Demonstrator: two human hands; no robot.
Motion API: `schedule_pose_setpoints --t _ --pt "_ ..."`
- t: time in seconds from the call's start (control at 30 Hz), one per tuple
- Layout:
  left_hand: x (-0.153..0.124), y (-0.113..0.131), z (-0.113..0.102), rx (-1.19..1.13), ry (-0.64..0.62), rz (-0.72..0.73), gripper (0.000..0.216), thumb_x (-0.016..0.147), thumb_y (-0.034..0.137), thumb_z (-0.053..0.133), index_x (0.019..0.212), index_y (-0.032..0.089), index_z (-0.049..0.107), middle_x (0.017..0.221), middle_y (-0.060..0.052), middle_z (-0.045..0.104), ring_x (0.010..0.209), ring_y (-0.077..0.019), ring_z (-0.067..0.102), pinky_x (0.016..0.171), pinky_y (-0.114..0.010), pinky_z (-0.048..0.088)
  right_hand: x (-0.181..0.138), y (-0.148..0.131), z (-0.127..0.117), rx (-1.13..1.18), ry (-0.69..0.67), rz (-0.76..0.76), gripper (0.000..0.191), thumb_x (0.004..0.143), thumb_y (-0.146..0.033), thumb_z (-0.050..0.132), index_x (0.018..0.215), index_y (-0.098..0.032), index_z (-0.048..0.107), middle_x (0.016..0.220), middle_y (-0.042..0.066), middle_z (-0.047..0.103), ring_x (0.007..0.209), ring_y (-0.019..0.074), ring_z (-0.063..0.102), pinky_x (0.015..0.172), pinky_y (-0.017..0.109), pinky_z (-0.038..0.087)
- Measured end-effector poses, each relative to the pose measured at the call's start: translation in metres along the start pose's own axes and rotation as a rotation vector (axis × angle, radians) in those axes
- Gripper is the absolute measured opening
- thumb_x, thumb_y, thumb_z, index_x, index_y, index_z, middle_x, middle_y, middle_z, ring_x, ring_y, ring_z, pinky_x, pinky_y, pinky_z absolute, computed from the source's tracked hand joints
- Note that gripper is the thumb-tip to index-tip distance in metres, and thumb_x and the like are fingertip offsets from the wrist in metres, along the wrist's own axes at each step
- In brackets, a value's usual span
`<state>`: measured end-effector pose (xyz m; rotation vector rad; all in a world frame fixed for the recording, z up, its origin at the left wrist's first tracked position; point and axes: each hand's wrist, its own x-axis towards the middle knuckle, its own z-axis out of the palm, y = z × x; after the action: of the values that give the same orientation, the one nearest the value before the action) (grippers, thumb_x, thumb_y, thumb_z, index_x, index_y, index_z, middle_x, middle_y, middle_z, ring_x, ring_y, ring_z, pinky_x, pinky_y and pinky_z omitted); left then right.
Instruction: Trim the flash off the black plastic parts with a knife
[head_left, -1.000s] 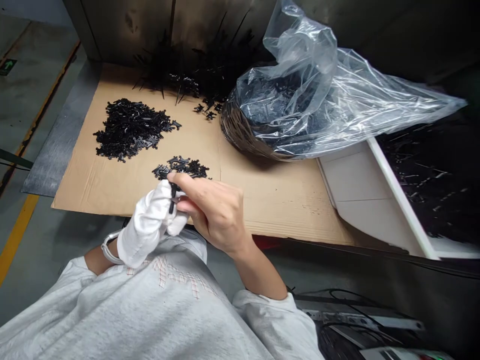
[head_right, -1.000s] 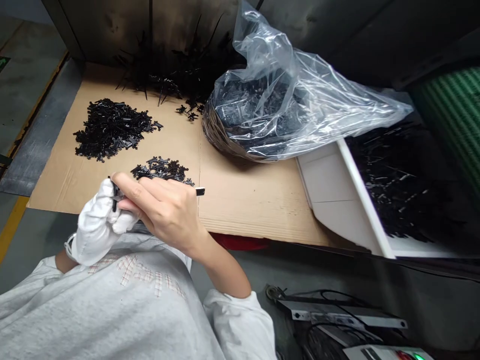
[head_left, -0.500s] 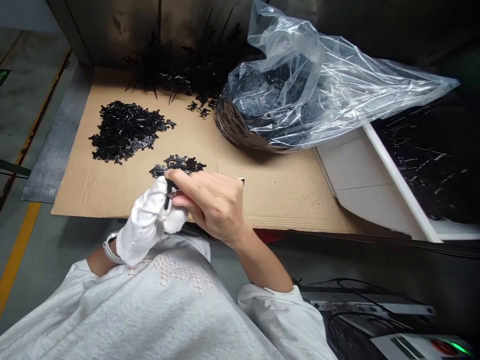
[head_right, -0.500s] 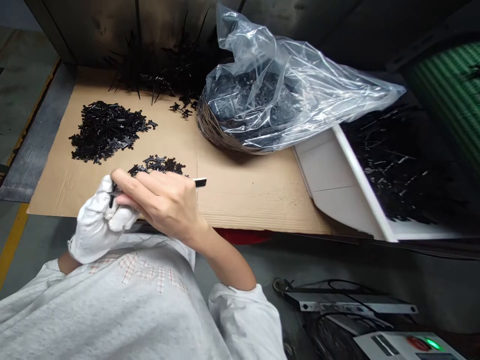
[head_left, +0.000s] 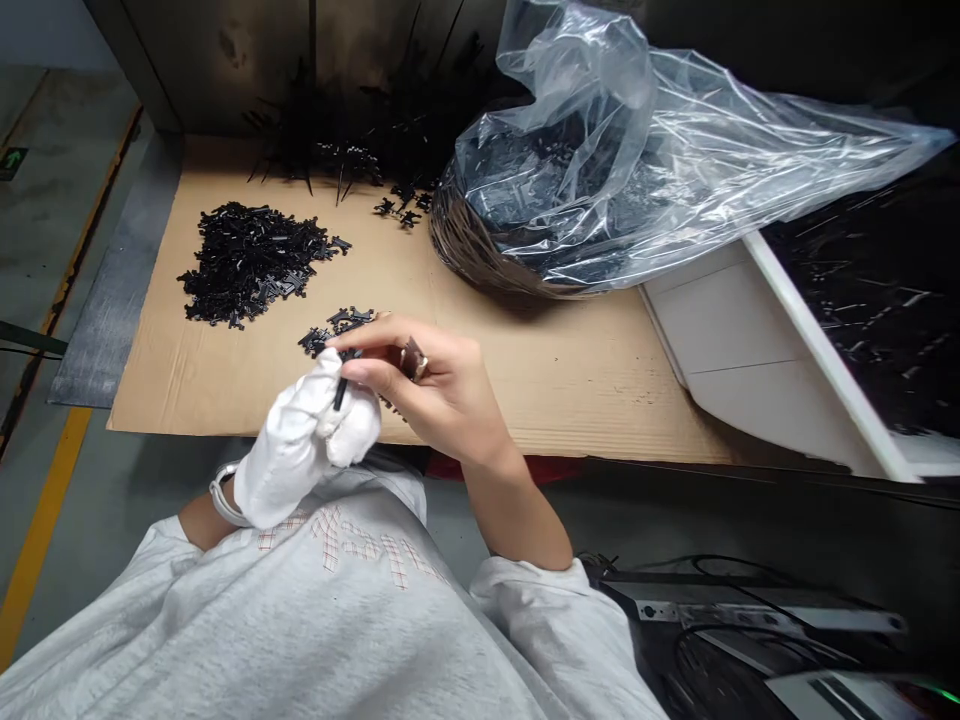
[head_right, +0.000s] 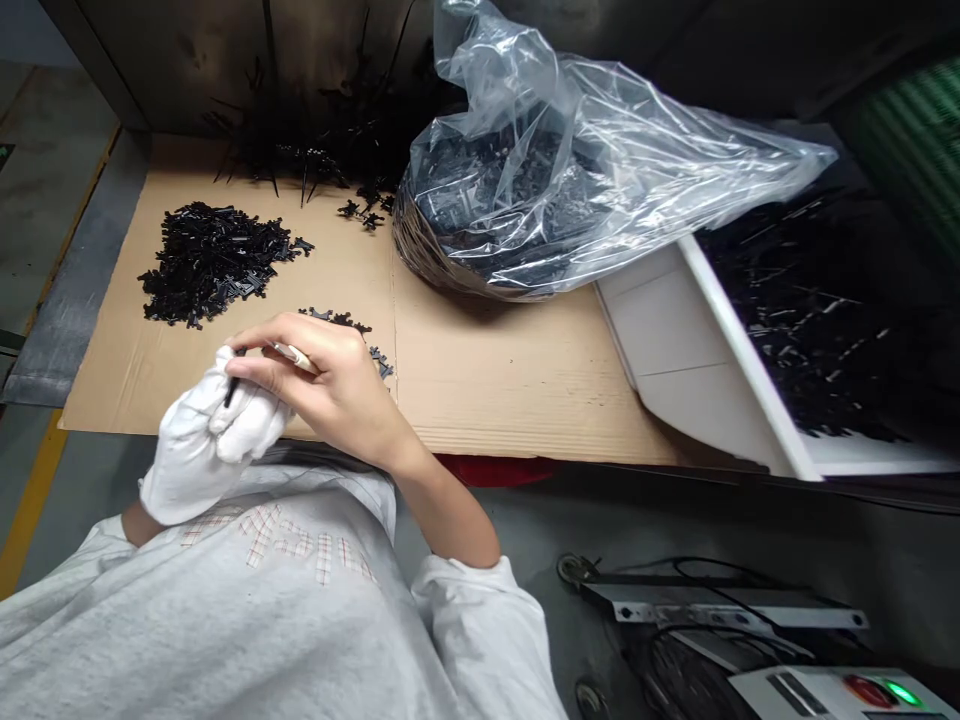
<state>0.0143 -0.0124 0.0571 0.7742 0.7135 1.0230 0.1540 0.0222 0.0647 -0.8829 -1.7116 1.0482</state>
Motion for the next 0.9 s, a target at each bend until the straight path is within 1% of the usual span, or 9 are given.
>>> schedule_pose_setpoints --t 0.13,0.3,0.43,0.57,0.63,0.67,0.77,0.8,0.9 --pt "0.002 0.011 0.004 -0.213 -0.110 -0.140 0.057 0.092 0.041 0.047 0.049 0.018 0.017 0.034 0.004 0.020 0.035 -0.0083 0.028 0.045 -0.029 0.027 0.003 0.004 -0.005 0.129 -0.105 0.093 0.029 0.094 -0.041 0.054 0.095 -0.019 0.073 0.087 0.003 0.071 0.067 0.0100 0.059 0.059 0.025 0.046" --pt "0.003 0.014 -0.001 -0.329 -0.260 -0.290 0.063 0.078 0.047 0.060 0.046 0.019 0.012 0.029 0.006 0.010 0.027 -0.0072 0.021 0.042 -0.030 0.023 0.004 0.004 -0.005 0.153 -0.124 0.119 0.029 0.087 -0.045 0.063 0.078 -0.018 0.067 0.072 -0.001 0.064 0.061 0.0087 0.050 0.055 0.024 0.038" --pt "0.001 0.010 -0.001 -0.382 -0.268 -0.309 0.058 0.085 0.043 0.053 0.047 0.019 0.016 0.032 0.005 0.013 0.032 -0.0086 0.023 0.044 -0.030 0.021 0.003 0.000 -0.004 0.255 -0.108 0.162 0.032 0.085 -0.046 0.066 0.070 -0.018 0.062 0.065 -0.003 0.058 0.056 0.0075 0.046 0.055 0.024 0.038" --pt "0.000 0.006 -0.007 -0.233 -0.280 -0.299 0.056 0.089 0.054 0.046 0.047 0.020 0.034 0.035 0.001 0.032 0.038 -0.0107 0.035 0.046 -0.029 0.026 0.000 0.002 -0.006 0.381 -0.132 0.187 0.030 0.085 -0.043 0.066 0.069 -0.019 0.062 0.064 -0.004 0.055 0.056 0.0068 0.046 0.056 0.024 0.039" --pt "0.000 0.005 -0.017 -0.097 -0.227 -0.336 0.056 0.087 0.062 0.046 0.050 0.019 0.045 0.041 -0.002 0.044 0.040 -0.0107 0.039 0.045 -0.028 0.028 -0.002 0.003 -0.007 0.424 -0.136 0.195 0.031 0.086 -0.043 0.065 0.068 -0.019 0.061 0.063 -0.004 0.055 0.055 0.0069 0.046 0.055 0.024 0.038" --pt "0.000 0.005 -0.022 -0.030 -0.155 -0.332 0.056 0.087 0.064 0.045 0.054 0.019 0.052 0.045 -0.003 0.049 0.042 -0.0103 0.041 0.044 -0.027 0.029 -0.002 0.003 -0.008 0.418 -0.134 0.204 0.031 0.086 -0.044 0.065 0.068 -0.019 0.061 0.063 -0.004 0.055 0.055 0.0070 0.046 0.055 0.024 0.038" --pt "0.001 0.007 -0.034 0.181 0.114 -0.163 0.051 0.087 0.066 0.045 0.074 0.020 0.063 0.057 -0.002 0.057 0.048 -0.0099 0.048 0.046 -0.024 0.036 -0.003 0.001 -0.008 0.279 -0.130 0.222 0.034 0.086 -0.046 0.064 0.068 -0.017 0.060 0.063 -0.004 0.054 0.054 0.0071 0.043 0.052 0.025 0.035" --pt "0.001 0.009 -0.035 0.256 0.145 -0.093 0.048 0.085 0.066 0.049 0.078 0.020 0.063 0.059 -0.001 0.057 0.050 -0.0096 0.049 0.048 -0.023 0.038 -0.003 0.000 -0.008 0.219 -0.131 0.214 0.035 0.087 -0.047 0.063 0.069 -0.017 0.060 0.063 -0.003 0.054 0.054 0.0071 0.042 0.052 0.025 0.033" --pt "0.001 0.012 -0.030 0.421 0.090 0.009 0.042 0.081 0.059 0.062 0.071 0.018 0.058 0.060 0.001 0.053 0.049 -0.0073 0.044 0.048 -0.022 0.038 -0.006 0.000 -0.006 0.111 -0.144 0.154 0.037 0.090 -0.049 0.058 0.073 -0.017 0.060 0.066 -0.002 0.055 0.056 0.0076 0.042 0.053 0.024 0.033"
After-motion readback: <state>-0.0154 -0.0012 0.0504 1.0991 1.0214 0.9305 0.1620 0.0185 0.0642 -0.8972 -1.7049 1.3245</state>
